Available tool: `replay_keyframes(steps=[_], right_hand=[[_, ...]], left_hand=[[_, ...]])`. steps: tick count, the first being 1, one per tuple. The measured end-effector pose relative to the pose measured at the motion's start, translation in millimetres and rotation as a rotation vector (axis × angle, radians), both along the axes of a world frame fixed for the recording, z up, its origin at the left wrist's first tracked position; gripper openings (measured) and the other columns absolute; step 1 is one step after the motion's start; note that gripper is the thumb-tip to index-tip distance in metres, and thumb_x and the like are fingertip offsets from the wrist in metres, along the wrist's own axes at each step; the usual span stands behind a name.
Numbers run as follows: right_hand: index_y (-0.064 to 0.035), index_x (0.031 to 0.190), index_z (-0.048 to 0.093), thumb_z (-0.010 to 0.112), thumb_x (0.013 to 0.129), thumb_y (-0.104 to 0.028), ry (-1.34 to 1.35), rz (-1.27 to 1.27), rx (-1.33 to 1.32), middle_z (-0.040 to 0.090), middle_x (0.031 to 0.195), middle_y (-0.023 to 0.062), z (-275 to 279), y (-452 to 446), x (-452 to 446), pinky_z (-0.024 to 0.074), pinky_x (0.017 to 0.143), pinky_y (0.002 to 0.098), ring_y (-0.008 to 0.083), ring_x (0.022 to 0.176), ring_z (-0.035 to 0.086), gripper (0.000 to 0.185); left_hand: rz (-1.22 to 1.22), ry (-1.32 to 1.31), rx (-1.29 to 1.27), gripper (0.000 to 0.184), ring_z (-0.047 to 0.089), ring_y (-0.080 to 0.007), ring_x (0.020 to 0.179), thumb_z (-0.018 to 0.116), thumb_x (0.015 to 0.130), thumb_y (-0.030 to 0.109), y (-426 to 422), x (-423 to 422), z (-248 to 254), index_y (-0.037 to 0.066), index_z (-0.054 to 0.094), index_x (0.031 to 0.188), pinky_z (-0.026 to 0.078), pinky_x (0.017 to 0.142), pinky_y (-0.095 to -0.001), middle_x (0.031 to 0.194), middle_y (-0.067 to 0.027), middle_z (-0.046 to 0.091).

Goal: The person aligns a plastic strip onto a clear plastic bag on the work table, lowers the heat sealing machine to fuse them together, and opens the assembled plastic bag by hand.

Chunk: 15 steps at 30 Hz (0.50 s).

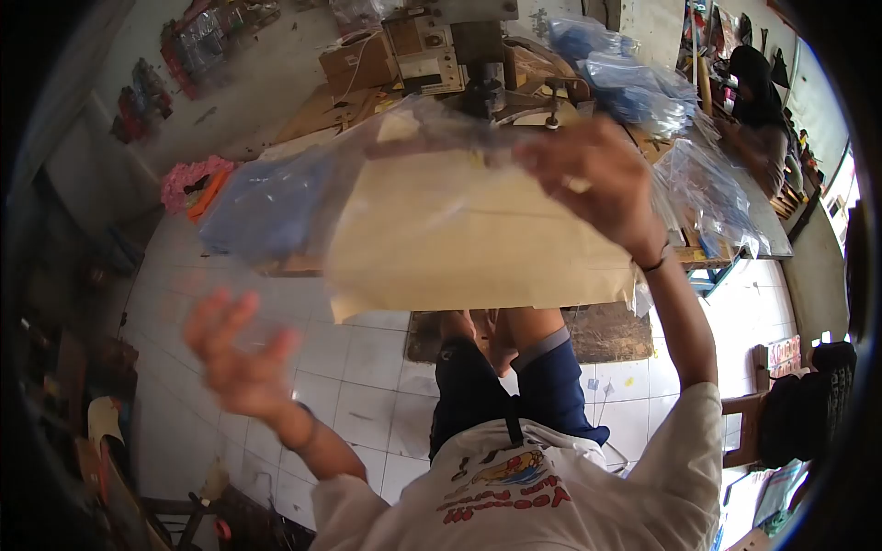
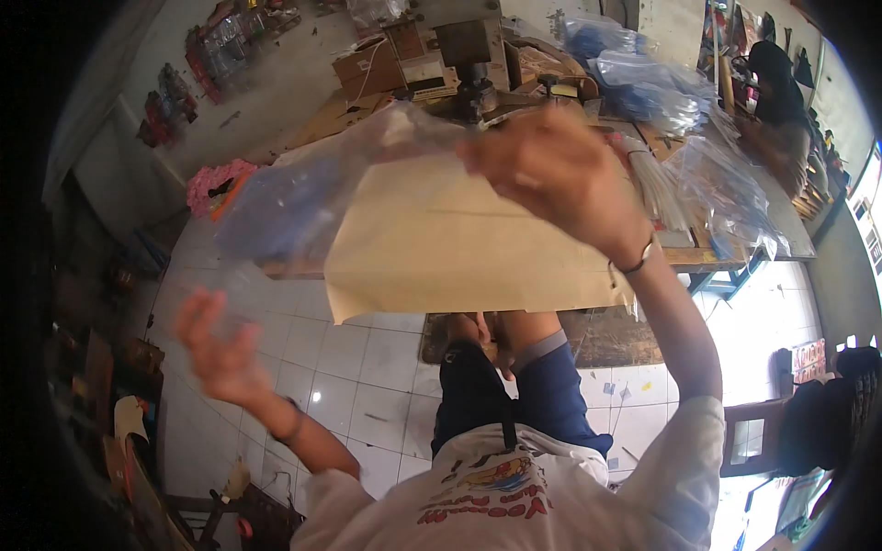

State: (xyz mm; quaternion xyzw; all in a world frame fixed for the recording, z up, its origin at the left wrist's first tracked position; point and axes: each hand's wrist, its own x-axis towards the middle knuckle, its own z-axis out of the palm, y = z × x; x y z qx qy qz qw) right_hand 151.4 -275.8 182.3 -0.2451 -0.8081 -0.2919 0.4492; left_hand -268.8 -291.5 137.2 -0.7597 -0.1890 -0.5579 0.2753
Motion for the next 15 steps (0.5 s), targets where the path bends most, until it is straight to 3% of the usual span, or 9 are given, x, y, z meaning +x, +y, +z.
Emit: replay_keyframes(steps=[1, 2, 4, 6, 9, 12, 15], right_hand=[[-0.0090, 0.101, 0.072, 0.077, 0.076, -0.003, -0.103, 0.002, -0.027, 0.075, 0.111, -0.0009, -25, 9, 5, 0.0569, 0.082, 0.0339, 0.0210, 0.094, 0.066, 0.027], [-0.0083, 0.095, 0.067, 0.074, 0.078, -0.007, -0.145, -0.021, -0.060, 0.074, 0.113, 0.0000, -55, 18, 8, 0.0569, 0.082, 0.0344, 0.0216, 0.096, 0.067, 0.019], [-0.0084, 0.096, 0.066, 0.070, 0.083, -0.013, -0.262, -0.123, -0.155, 0.072, 0.117, 0.0006, -105, 30, 16, 0.0552, 0.090, 0.0370, 0.0215, 0.103, 0.066, 0.015], [-0.0095, 0.097, 0.066, 0.069, 0.083, -0.015, -0.288, -0.156, -0.264, 0.072, 0.117, 0.0005, -143, 39, 28, 0.0547, 0.092, 0.0373, 0.0209, 0.106, 0.065, 0.015], [-0.0082, 0.100, 0.067, 0.069, 0.086, -0.013, -0.237, -0.164, -0.489, 0.072, 0.114, 0.0030, -158, 42, 29, 0.0548, 0.095, 0.0376, 0.0238, 0.106, 0.066, 0.015], [-0.0053, 0.104, 0.068, 0.070, 0.087, -0.013, -0.154, -0.147, -0.688, 0.073, 0.111, 0.0068, -152, 39, 30, 0.0544, 0.096, 0.0387, 0.0284, 0.104, 0.067, 0.019], [-0.0035, 0.108, 0.070, 0.073, 0.088, -0.016, -0.127, -0.074, -0.789, 0.072, 0.108, 0.0104, -143, 35, 30, 0.0535, 0.097, 0.0411, 0.0330, 0.104, 0.066, 0.024]], left_hand=[[0.040, -0.104, -0.062, 0.016, 0.054, -0.0373, 0.126, 0.081, 0.078, 0.009, -4, 18, -38, 0.017, 0.078, 0.092, 0.045, 0.107, -0.0538, 0.129, -0.0096, 0.064], [0.180, -0.122, -0.138, 0.024, 0.048, -0.0329, 0.126, 0.088, 0.076, 0.017, -7, 29, -73, 0.030, 0.083, 0.096, 0.047, 0.102, -0.0485, 0.133, -0.0052, 0.056], [0.274, -0.231, -0.456, 0.031, 0.045, -0.0333, 0.132, 0.086, 0.069, 0.005, -15, 60, -143, 0.026, 0.084, 0.092, 0.039, 0.109, -0.0482, 0.138, -0.0075, 0.051], [0.253, -0.340, -0.659, 0.036, 0.044, -0.0316, 0.134, 0.085, 0.073, 0.002, -16, 91, -198, 0.025, 0.084, 0.101, 0.040, 0.108, -0.0436, 0.140, -0.0090, 0.048], [0.098, -0.615, -0.994, 0.027, 0.051, -0.0334, 0.128, 0.079, 0.084, 0.000, -27, 127, -231, 0.016, 0.082, 0.105, 0.043, 0.108, -0.0433, 0.135, -0.0114, 0.052], [-0.441, -0.878, -1.267, 0.025, 0.060, -0.0393, 0.122, 0.065, 0.099, 0.013, -28, 131, -257, 0.008, 0.072, 0.123, 0.047, 0.107, -0.0485, 0.135, -0.0176, 0.053], [-0.981, -1.300, -1.222, 0.045, 0.066, -0.0407, 0.110, 0.063, 0.100, 0.036, -37, 141, -250, 0.007, 0.056, 0.134, 0.051, 0.104, -0.0506, 0.136, -0.0251, 0.057]])
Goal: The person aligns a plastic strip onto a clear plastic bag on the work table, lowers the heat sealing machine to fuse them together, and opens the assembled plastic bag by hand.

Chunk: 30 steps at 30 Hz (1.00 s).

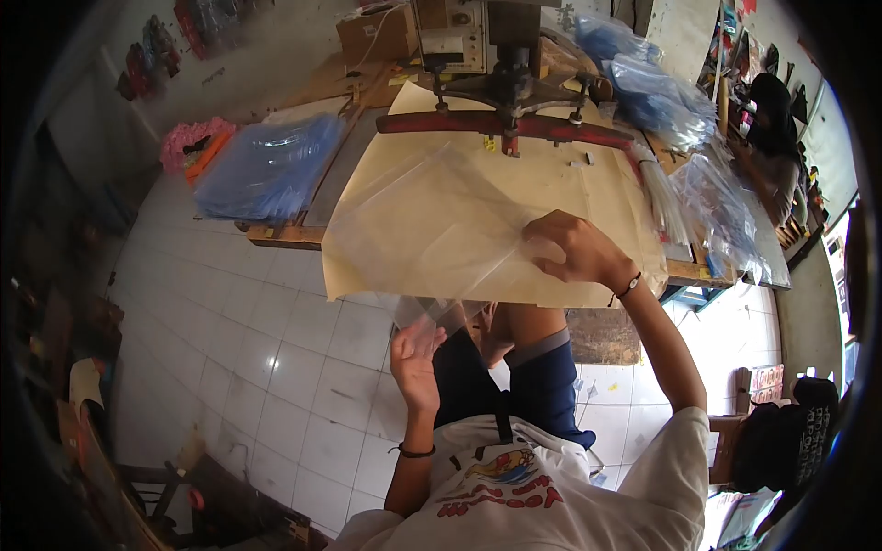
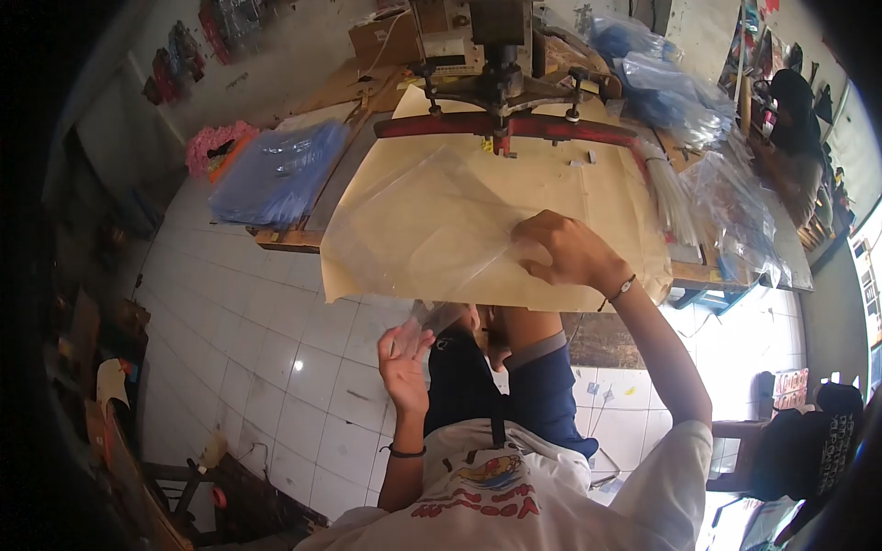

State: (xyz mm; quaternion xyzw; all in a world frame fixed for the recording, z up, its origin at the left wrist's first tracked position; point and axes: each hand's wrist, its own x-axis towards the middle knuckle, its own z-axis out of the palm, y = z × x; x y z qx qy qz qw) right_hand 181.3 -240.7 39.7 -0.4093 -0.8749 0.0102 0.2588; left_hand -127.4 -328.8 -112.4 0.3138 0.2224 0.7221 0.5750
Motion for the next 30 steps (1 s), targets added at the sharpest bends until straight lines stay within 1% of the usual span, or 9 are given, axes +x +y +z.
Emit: replay_keyframes(steps=[1, 4, 8, 11, 14, 17, 20, 23, 30], right_hand=[[-0.0034, 0.109, 0.070, 0.074, 0.089, -0.019, 0.024, 0.009, -0.018, 0.072, 0.108, 0.0112, -2, 0, 1, 0.0531, 0.097, 0.0418, 0.0341, 0.104, 0.066, 0.026], [-0.0035, 0.113, 0.070, 0.077, 0.090, -0.025, 0.086, -0.152, -0.114, 0.071, 0.104, 0.0151, -5, 8, 1, 0.0522, 0.098, 0.0426, 0.0359, 0.107, 0.065, 0.032], [-0.0010, 0.118, 0.068, 0.078, 0.091, -0.030, 0.185, -0.418, -0.138, 0.070, 0.092, 0.0202, -18, 8, -15, 0.0515, 0.097, 0.0422, 0.0370, 0.110, 0.065, 0.041], [0.0026, 0.122, 0.067, 0.081, 0.088, -0.034, 0.124, -0.591, -0.045, 0.069, 0.105, 0.0228, -16, 3, -29, 0.0551, 0.089, 0.0432, 0.0346, 0.112, 0.064, 0.052], [0.0031, 0.130, 0.060, 0.083, 0.086, -0.033, 0.172, -0.578, -0.414, 0.070, 0.110, 0.0219, 1, 13, -21, 0.0563, 0.085, 0.0429, 0.0353, 0.105, 0.068, 0.061], [0.0031, 0.129, 0.057, 0.083, 0.086, -0.031, 0.193, -0.485, -0.499, 0.073, 0.108, 0.0192, 10, 27, -11, 0.0570, 0.084, 0.0421, 0.0346, 0.093, 0.072, 0.061], [0.0040, 0.126, 0.055, 0.083, 0.087, -0.030, 0.310, -0.216, -0.076, 0.075, 0.090, 0.0178, -12, 45, 0, 0.0597, 0.078, 0.0404, 0.0321, 0.086, 0.075, 0.059], [0.0037, 0.125, 0.053, 0.076, 0.095, -0.029, 0.626, -0.236, -0.648, 0.076, 0.094, 0.0172, 28, 35, -16, 0.0604, 0.069, 0.0337, 0.0236, 0.078, 0.074, 0.049], [0.0044, 0.135, 0.051, 0.064, 0.102, -0.020, 0.844, -0.323, -0.837, 0.076, 0.098, 0.0169, 15, 71, -12, 0.0579, 0.067, 0.0276, 0.0148, 0.071, 0.068, 0.043]], left_hand=[[-0.030, -0.060, 0.037, 0.056, 0.064, -0.0420, 0.115, 0.058, 0.101, 0.050, -1, -1, 3, 0.010, 0.046, 0.139, 0.051, 0.104, -0.0511, 0.143, -0.0312, 0.051], [-0.162, -0.329, -0.180, 0.047, 0.065, -0.0414, 0.118, 0.055, 0.105, 0.042, 6, -9, 9, 0.006, 0.050, 0.134, 0.051, 0.107, -0.0505, 0.141, -0.0323, 0.054], [-0.417, -0.195, -0.339, 0.038, 0.065, -0.0364, 0.122, 0.056, 0.106, 0.025, 19, -15, 21, -0.001, 0.054, 0.134, 0.054, 0.107, -0.0480, 0.136, -0.0282, 0.061], [-0.417, -0.119, -0.376, 0.035, 0.066, -0.0346, 0.122, 0.058, 0.105, 0.013, 22, -17, 33, -0.005, 0.055, 0.135, 0.055, 0.107, -0.0459, 0.132, -0.0250, 0.065], [-0.387, 0.073, -0.322, 0.035, 0.068, -0.0324, 0.119, 0.060, 0.104, 0.010, 19, -20, 38, -0.005, 0.056, 0.136, 0.057, 0.103, -0.0442, 0.130, -0.0219, 0.067], [-0.331, 0.221, -0.242, 0.033, 0.069, -0.0304, 0.116, 0.061, 0.103, 0.008, 22, -19, 42, -0.003, 0.058, 0.134, 0.059, 0.098, -0.0436, 0.128, -0.0195, 0.068], [-0.262, 0.309, -0.148, 0.029, 0.069, -0.0305, 0.114, 0.061, 0.103, 0.007, 31, -21, 38, -0.002, 0.058, 0.130, 0.059, 0.097, -0.0439, 0.126, -0.0188, 0.068], [-0.220, 0.342, -0.090, 0.027, 0.069, -0.0312, 0.113, 0.061, 0.103, 0.008, 36, -21, 37, -0.002, 0.058, 0.129, 0.059, 0.097, -0.0442, 0.125, -0.0188, 0.068], [-0.214, 0.343, -0.138, 0.042, 0.070, -0.0306, 0.113, 0.061, 0.102, 0.008, 52, -22, 65, -0.005, 0.049, 0.141, 0.059, 0.098, -0.0416, 0.129, -0.0216, 0.067]])
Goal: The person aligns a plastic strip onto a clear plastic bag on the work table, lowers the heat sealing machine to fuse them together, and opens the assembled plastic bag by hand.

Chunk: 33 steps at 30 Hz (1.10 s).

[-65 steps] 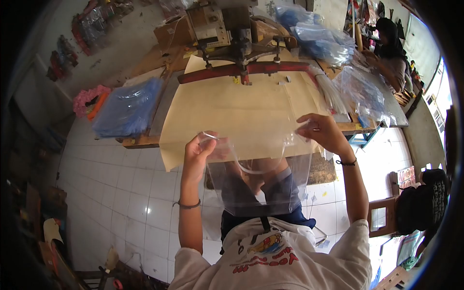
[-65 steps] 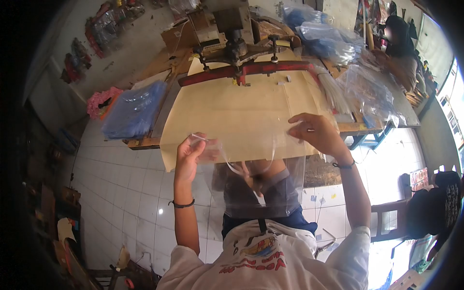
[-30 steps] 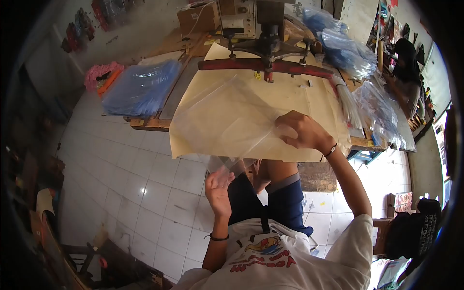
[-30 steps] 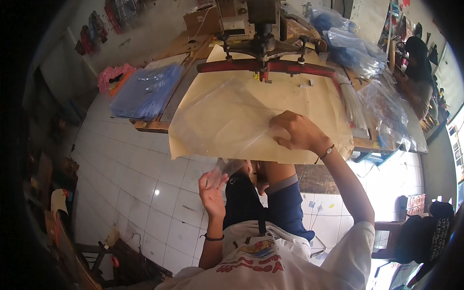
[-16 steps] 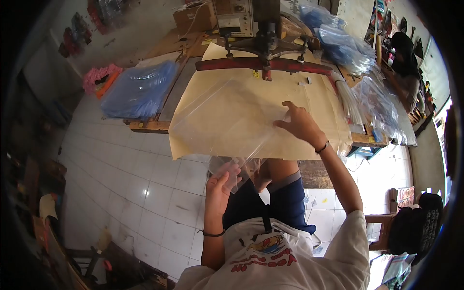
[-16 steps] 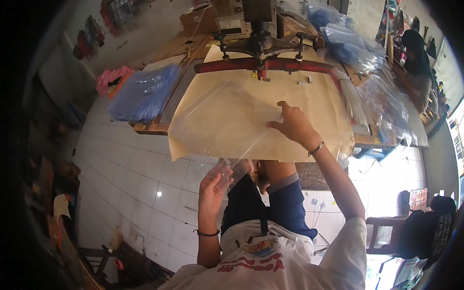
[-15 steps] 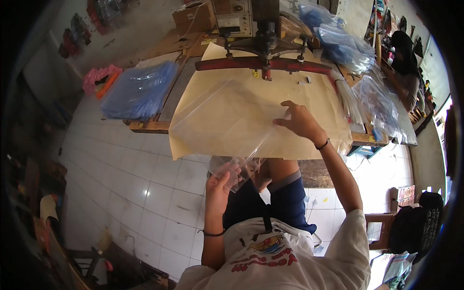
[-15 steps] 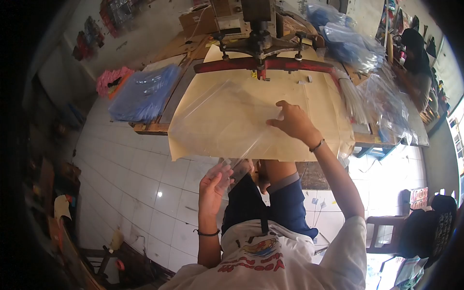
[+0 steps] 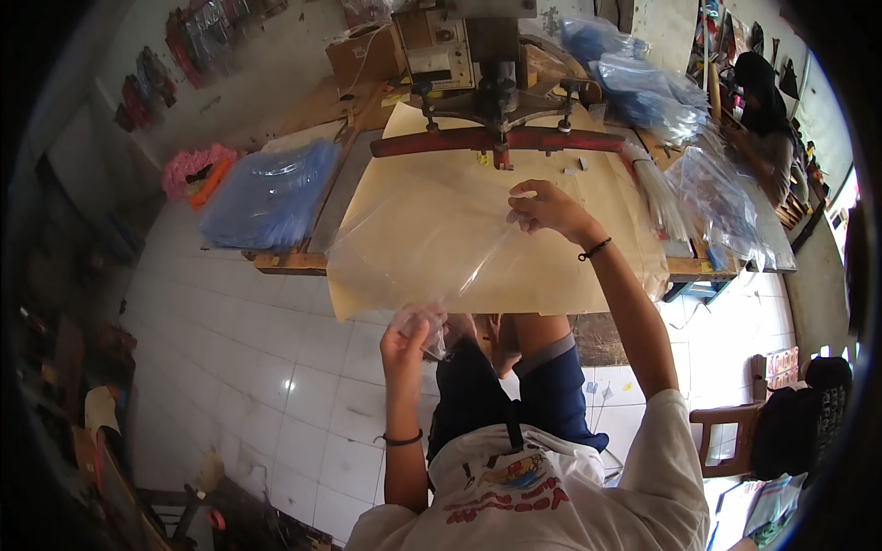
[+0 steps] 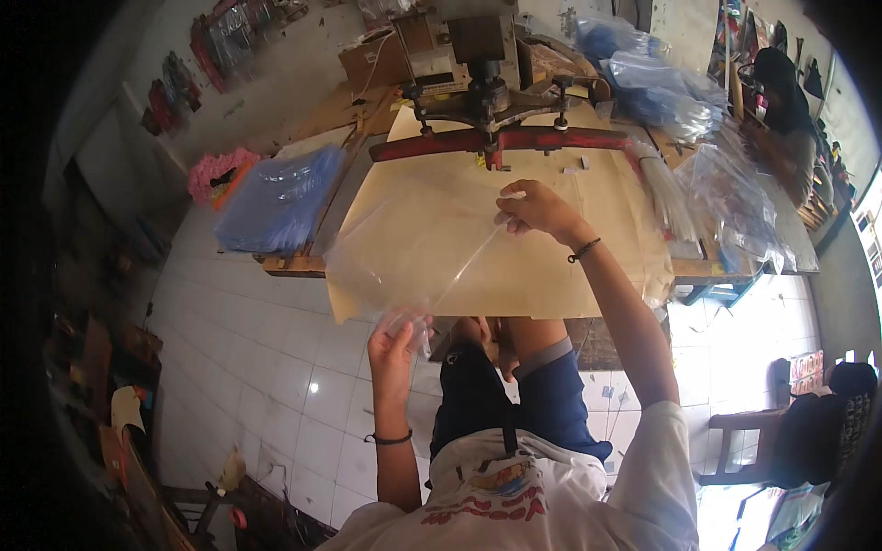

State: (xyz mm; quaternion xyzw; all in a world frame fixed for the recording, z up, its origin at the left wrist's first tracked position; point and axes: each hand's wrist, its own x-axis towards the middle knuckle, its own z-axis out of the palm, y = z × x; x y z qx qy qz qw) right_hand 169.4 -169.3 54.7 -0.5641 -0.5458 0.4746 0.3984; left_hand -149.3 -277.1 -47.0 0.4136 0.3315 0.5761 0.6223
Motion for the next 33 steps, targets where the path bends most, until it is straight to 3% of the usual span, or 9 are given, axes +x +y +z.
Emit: replay_keyframes(steps=[5, 14, 17, 23, 26, 32, 33], right_hand=[[0.0051, 0.145, 0.048, 0.061, 0.102, -0.014, 0.121, -0.082, 0.015, 0.076, 0.101, 0.0170, -10, 19, 7, 0.0569, 0.065, 0.0263, 0.0124, 0.071, 0.066, 0.048], [0.0060, 0.138, 0.058, 0.055, 0.107, -0.019, 0.215, -0.191, 0.127, 0.074, 0.108, 0.0158, -20, 29, 27, 0.0542, 0.066, 0.0235, 0.0089, 0.070, 0.057, 0.040], [0.0068, 0.138, 0.057, 0.055, 0.108, -0.021, 0.222, -0.231, 0.116, 0.073, 0.107, 0.0138, -24, 27, 36, 0.0537, 0.066, 0.0239, 0.0086, 0.070, 0.056, 0.041], [0.0087, 0.141, 0.054, 0.054, 0.109, -0.024, 0.217, -0.256, 0.186, 0.073, 0.106, 0.0124, -25, 11, 58, 0.0513, 0.063, 0.0238, 0.0086, 0.070, 0.054, 0.046], [0.0089, 0.141, 0.053, 0.055, 0.109, -0.024, 0.196, -0.313, 0.219, 0.072, 0.107, 0.0115, -23, 9, 67, 0.0504, 0.063, 0.0244, 0.0087, 0.071, 0.054, 0.046], [0.0074, 0.139, 0.054, 0.055, 0.109, -0.022, 0.091, -0.344, 0.210, 0.070, 0.111, 0.0125, -29, 25, 94, 0.0495, 0.065, 0.0246, 0.0089, 0.071, 0.053, 0.042], [0.0062, 0.139, 0.054, 0.060, 0.106, -0.031, 0.107, -0.311, 0.215, 0.071, 0.112, 0.0151, -35, 31, 103, 0.0521, 0.068, 0.0280, 0.0122, 0.075, 0.059, 0.050]], left_hand=[[0.007, -0.036, 0.016, 0.055, 0.070, -0.0316, 0.114, 0.062, 0.100, 0.007, 29, 3, 48, -0.008, 0.039, 0.148, 0.059, 0.099, -0.0396, 0.126, -0.0282, 0.066], [-0.153, -0.006, -0.029, 0.059, 0.071, -0.0345, 0.113, 0.058, 0.102, 0.004, 123, -2, 76, -0.010, 0.028, 0.151, 0.060, 0.098, -0.0370, 0.123, -0.0307, 0.067], [-0.338, -0.052, -0.068, 0.063, 0.071, -0.0346, 0.113, 0.058, 0.102, 0.003, 164, -5, 73, -0.011, 0.023, 0.153, 0.060, 0.099, -0.0376, 0.121, -0.0300, 0.067], [-0.420, 0.173, -0.132, 0.055, 0.072, -0.0322, 0.109, 0.060, 0.102, 0.005, 197, 15, 91, -0.012, 0.035, 0.148, 0.061, 0.096, -0.0370, 0.125, -0.0261, 0.066], [-0.443, 0.178, -0.087, 0.063, 0.073, -0.0333, 0.100, 0.062, 0.100, 0.002, 224, 33, 87, -0.017, 0.028, 0.150, 0.064, 0.090, -0.0392, 0.120, -0.0255, 0.066], [-0.344, 0.352, -0.026, 0.074, 0.074, -0.0297, 0.094, 0.072, 0.096, 0.006, 268, 70, 85, -0.010, 0.028, 0.153, 0.065, 0.084, -0.0404, 0.117, -0.0233, 0.066], [-0.307, 0.353, -0.008, 0.074, 0.073, -0.0261, 0.090, 0.074, 0.096, 0.008, 271, 76, 82, -0.008, 0.032, 0.154, 0.064, 0.082, -0.0390, 0.117, -0.0214, 0.067]])
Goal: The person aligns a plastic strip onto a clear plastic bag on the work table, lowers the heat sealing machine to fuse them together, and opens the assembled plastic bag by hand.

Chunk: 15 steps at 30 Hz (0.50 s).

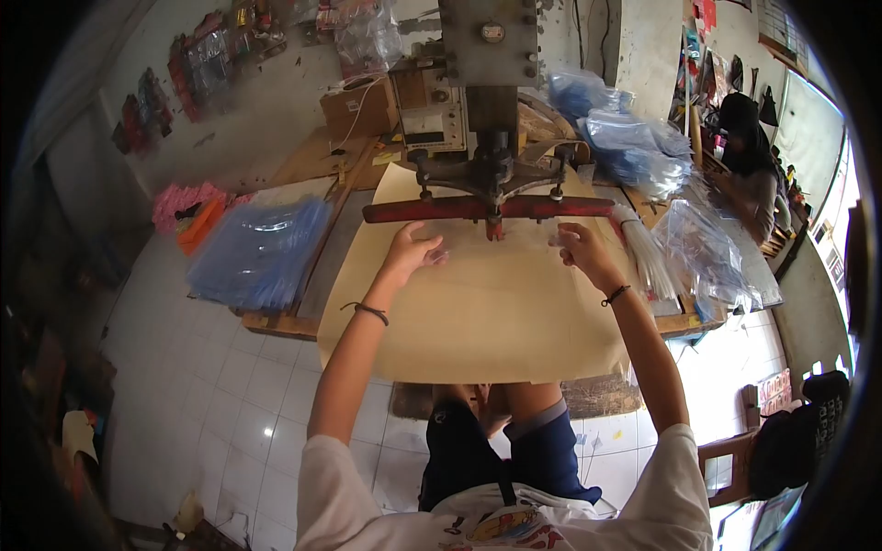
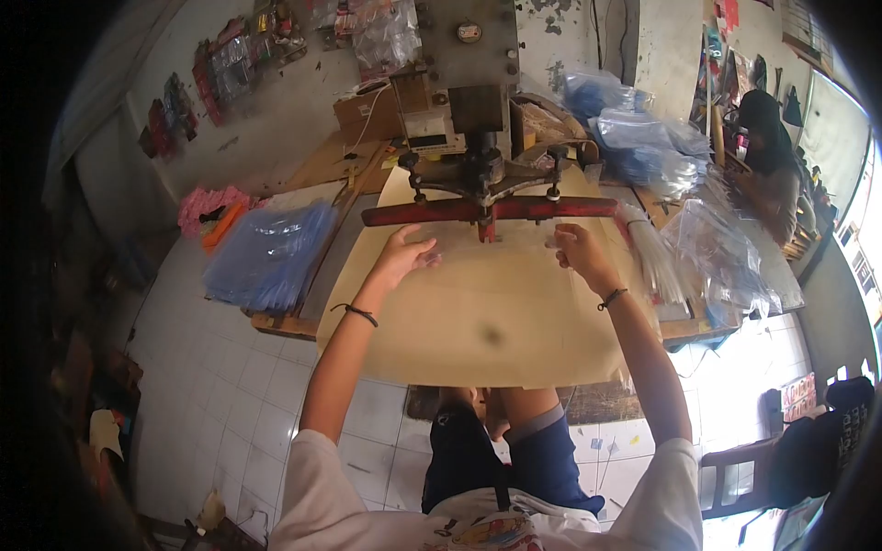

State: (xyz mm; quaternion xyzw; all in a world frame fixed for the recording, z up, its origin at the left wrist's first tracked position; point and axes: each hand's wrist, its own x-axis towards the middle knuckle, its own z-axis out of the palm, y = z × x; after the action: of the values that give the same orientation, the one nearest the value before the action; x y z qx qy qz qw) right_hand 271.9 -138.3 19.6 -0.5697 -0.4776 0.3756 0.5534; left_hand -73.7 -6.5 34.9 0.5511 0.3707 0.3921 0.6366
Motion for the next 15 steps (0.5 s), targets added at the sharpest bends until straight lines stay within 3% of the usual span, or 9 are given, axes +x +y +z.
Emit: replay_keyframes(steps=[3, 4, 7, 8, 11, 12, 15], right_hand=[[0.0033, 0.141, 0.054, 0.070, 0.099, -0.041, -0.574, -0.004, -0.109, 0.071, 0.112, 0.0176, 25, -13, -7, 0.0552, 0.075, 0.0333, 0.0182, 0.081, 0.066, 0.063], [0.0014, 0.140, 0.055, 0.078, 0.091, -0.046, -0.684, 0.016, 0.046, 0.070, 0.115, 0.0187, 17, -14, -4, 0.0561, 0.084, 0.0374, 0.0239, 0.089, 0.069, 0.072], [-0.0018, 0.142, 0.055, 0.086, 0.085, -0.037, -0.932, 0.049, -0.041, 0.069, 0.105, 0.0142, 34, -34, -11, 0.0560, 0.079, 0.0368, 0.0229, 0.083, 0.068, 0.073], [-0.0057, 0.138, 0.060, 0.086, 0.084, -0.028, -0.945, 0.044, 0.020, 0.066, 0.109, 0.0162, 28, -30, -8, 0.0560, 0.083, 0.0386, 0.0283, 0.092, 0.068, 0.063], [-0.0059, 0.130, 0.067, 0.083, 0.085, -0.020, -1.305, -0.153, 0.417, 0.063, 0.117, 0.0160, 0, -18, 5, 0.0556, 0.087, 0.0402, 0.0306, 0.100, 0.066, 0.049], [-0.0060, 0.122, 0.072, 0.079, 0.087, -0.015, -1.310, -0.148, 0.373, 0.060, 0.121, 0.0154, 10, -21, -2, 0.0552, 0.090, 0.0404, 0.0312, 0.104, 0.064, 0.036], [-0.0074, 0.118, 0.074, 0.077, 0.087, -0.013, -1.431, -0.146, 0.595, 0.064, 0.116, 0.0109, 16, -13, 0, 0.0560, 0.087, 0.0397, 0.0285, 0.101, 0.065, 0.032]], left_hand=[[-0.083, 0.168, 0.155, 0.071, 0.072, -0.0221, 0.082, 0.078, 0.094, 0.014, 28, -1, -31, -0.009, 0.042, 0.150, 0.063, 0.080, -0.0358, 0.115, -0.0180, 0.068], [-0.107, 0.295, 0.180, 0.070, 0.069, -0.0168, 0.089, 0.081, 0.092, 0.022, 13, -3, -20, -0.004, 0.049, 0.148, 0.061, 0.083, -0.0332, 0.128, -0.0155, 0.061], [-0.133, 0.450, 0.678, 0.073, 0.068, -0.0199, 0.100, 0.083, 0.090, 0.029, 3, -11, -35, -0.006, 0.052, 0.146, 0.059, 0.086, -0.0328, 0.132, -0.0150, 0.057], [-0.123, 0.539, 0.735, 0.069, 0.067, -0.0222, 0.104, 0.081, 0.090, 0.028, 0, -11, -34, -0.006, 0.054, 0.144, 0.058, 0.088, -0.0342, 0.135, -0.0158, 0.055], [-0.038, 0.815, 0.972, 0.057, 0.066, -0.0287, 0.111, 0.077, 0.091, 0.024, -22, -11, -4, -0.004, 0.060, 0.137, 0.057, 0.092, -0.0387, 0.139, -0.0176, 0.054], [0.028, 0.907, 1.089, 0.052, 0.066, -0.0305, 0.111, 0.076, 0.091, 0.021, -23, -10, -1, -0.003, 0.063, 0.134, 0.057, 0.093, -0.0403, 0.138, -0.0176, 0.056], [0.097, 1.098, 1.518, 0.040, 0.066, -0.0314, 0.115, 0.070, 0.089, 0.013, -1, -4, -14, 0.002, 0.067, 0.128, 0.057, 0.094, -0.0434, 0.131, -0.0157, 0.064]])
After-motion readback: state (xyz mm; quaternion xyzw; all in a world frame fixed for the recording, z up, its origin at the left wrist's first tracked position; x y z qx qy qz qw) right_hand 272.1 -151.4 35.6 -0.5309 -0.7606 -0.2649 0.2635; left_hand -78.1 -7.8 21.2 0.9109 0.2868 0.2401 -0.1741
